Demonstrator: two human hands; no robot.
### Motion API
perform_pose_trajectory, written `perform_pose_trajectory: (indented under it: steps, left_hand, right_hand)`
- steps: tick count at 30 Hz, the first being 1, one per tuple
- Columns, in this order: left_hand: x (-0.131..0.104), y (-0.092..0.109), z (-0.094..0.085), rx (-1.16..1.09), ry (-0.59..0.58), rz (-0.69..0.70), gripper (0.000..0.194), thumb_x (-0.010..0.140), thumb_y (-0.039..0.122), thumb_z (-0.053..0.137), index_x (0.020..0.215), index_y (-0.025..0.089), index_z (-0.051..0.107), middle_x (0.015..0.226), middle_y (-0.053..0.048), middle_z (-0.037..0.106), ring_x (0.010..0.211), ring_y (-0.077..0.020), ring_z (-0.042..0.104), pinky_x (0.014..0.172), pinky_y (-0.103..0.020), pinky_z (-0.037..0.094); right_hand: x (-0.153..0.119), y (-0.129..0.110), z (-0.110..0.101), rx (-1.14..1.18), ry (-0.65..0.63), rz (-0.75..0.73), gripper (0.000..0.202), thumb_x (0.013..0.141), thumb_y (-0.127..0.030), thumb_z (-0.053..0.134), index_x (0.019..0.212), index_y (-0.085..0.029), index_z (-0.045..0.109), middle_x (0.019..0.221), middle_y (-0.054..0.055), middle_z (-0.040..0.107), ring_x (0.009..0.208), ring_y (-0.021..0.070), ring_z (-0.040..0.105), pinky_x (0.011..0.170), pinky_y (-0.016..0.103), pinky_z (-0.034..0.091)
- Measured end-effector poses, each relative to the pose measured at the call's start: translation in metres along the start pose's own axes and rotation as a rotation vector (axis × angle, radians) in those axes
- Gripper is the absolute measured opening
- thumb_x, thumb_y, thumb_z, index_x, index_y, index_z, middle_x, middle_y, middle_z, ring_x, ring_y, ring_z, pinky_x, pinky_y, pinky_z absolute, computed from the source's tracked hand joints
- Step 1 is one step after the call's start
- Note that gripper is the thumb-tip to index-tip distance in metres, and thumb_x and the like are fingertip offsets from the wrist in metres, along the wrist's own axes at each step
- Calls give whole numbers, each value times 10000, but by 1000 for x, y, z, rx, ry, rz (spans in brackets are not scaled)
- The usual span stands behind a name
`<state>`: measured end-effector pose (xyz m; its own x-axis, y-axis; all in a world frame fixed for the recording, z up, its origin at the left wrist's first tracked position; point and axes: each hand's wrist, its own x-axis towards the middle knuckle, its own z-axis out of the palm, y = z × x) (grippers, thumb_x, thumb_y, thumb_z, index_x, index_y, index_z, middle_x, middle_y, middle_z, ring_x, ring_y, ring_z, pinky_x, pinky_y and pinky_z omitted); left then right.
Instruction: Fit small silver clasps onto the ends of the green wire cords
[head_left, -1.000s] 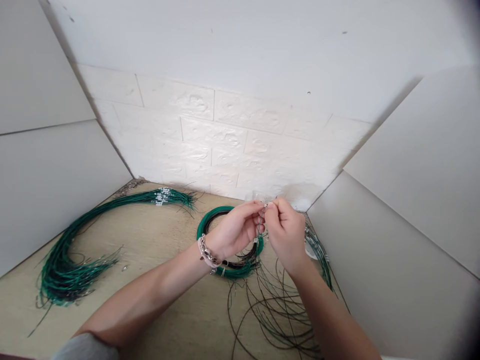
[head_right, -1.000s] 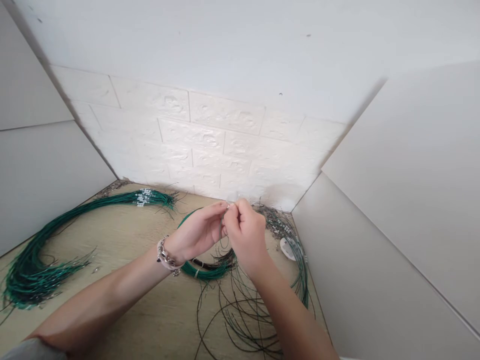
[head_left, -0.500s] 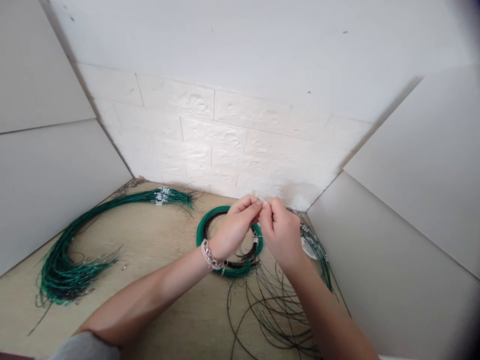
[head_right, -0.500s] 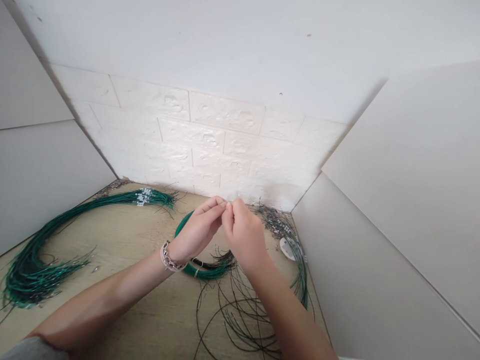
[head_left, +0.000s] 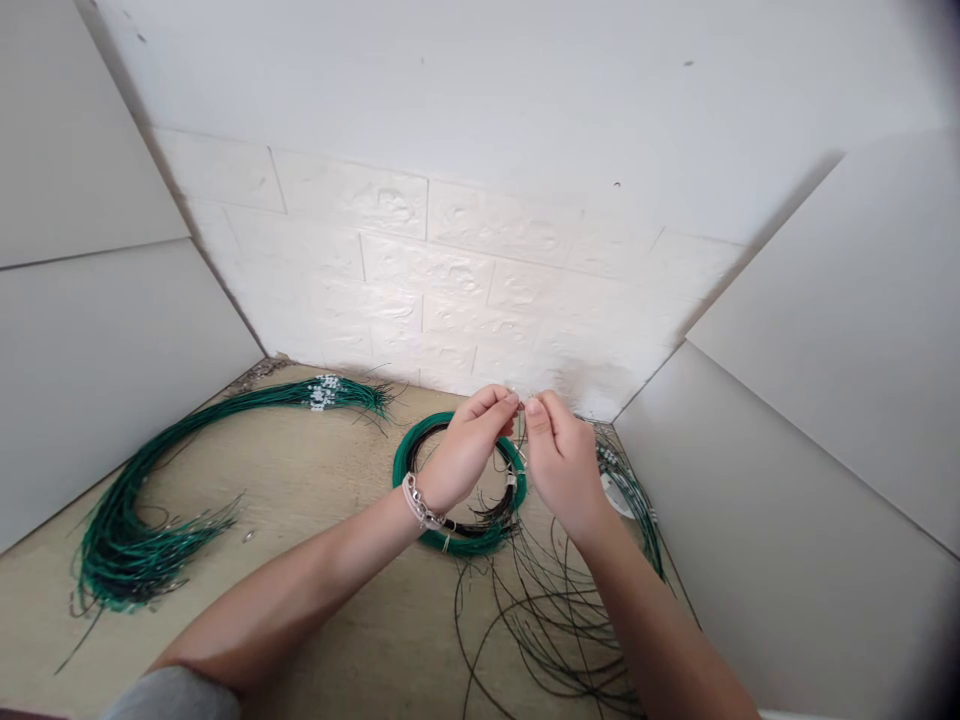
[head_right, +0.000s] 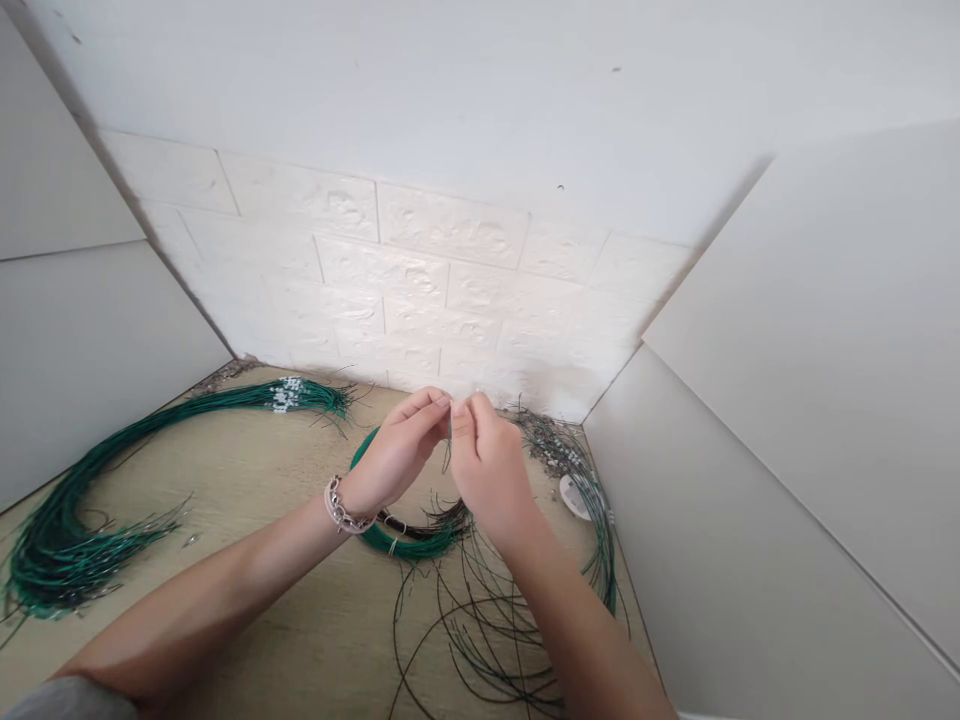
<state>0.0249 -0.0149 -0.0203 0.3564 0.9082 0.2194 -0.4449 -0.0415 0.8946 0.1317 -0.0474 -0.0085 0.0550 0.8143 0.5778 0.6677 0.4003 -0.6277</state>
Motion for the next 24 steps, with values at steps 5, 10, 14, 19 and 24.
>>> perform_pose_trajectory:
  steps: [5, 10, 14, 19, 24]
  left_hand:
    - [2, 3, 0, -57, 33, -5, 199, 765, 311, 534, 669, 147, 477, 630, 15, 420, 596, -83, 373, 595, -221, 314]
    - [4, 4, -4, 26, 0, 15, 192, 770, 310, 529, 676, 146, 499, 650, 7, 442, 629, -89, 385, 615, -222, 318]
    - [5, 8, -8, 103, -37, 41, 186, 772, 310, 531, 680, 151, 502, 661, 8, 444, 649, -91, 393, 625, -221, 323]
    - [7, 14, -11, 148, -45, 94, 204, 792, 325, 501, 685, 153, 478, 691, 1, 460, 681, -97, 419, 671, -232, 346]
    - [7, 19, -11, 297, -29, 146, 201, 805, 315, 474, 690, 150, 478, 674, 9, 455, 656, -93, 407, 645, -227, 347]
  right_hand:
    - [-1, -2, 0, 47, -42, 23, 216, 852, -274, 367, 667, -185, 433, 488, -62, 353, 452, 81, 338, 474, 221, 262]
    - [-1, -2, -1, 54, -46, 39, 198, 841, -245, 371, 672, -183, 455, 499, -60, 349, 463, 78, 333, 477, 220, 259]
    - [-1, -4, -2, 77, -47, 50, 184, 829, -255, 391, 676, -184, 463, 491, -63, 345, 456, 74, 327, 467, 213, 258]
    - [-1, -4, 0, 144, -83, 91, 180, 816, -297, 418, 736, -180, 530, 515, -50, 408, 455, 75, 340, 443, 209, 257]
    - [0, -4, 1, 179, -89, 119, 176, 803, -300, 439, 761, -178, 558, 512, -48, 412, 454, 74, 345, 438, 200, 262]
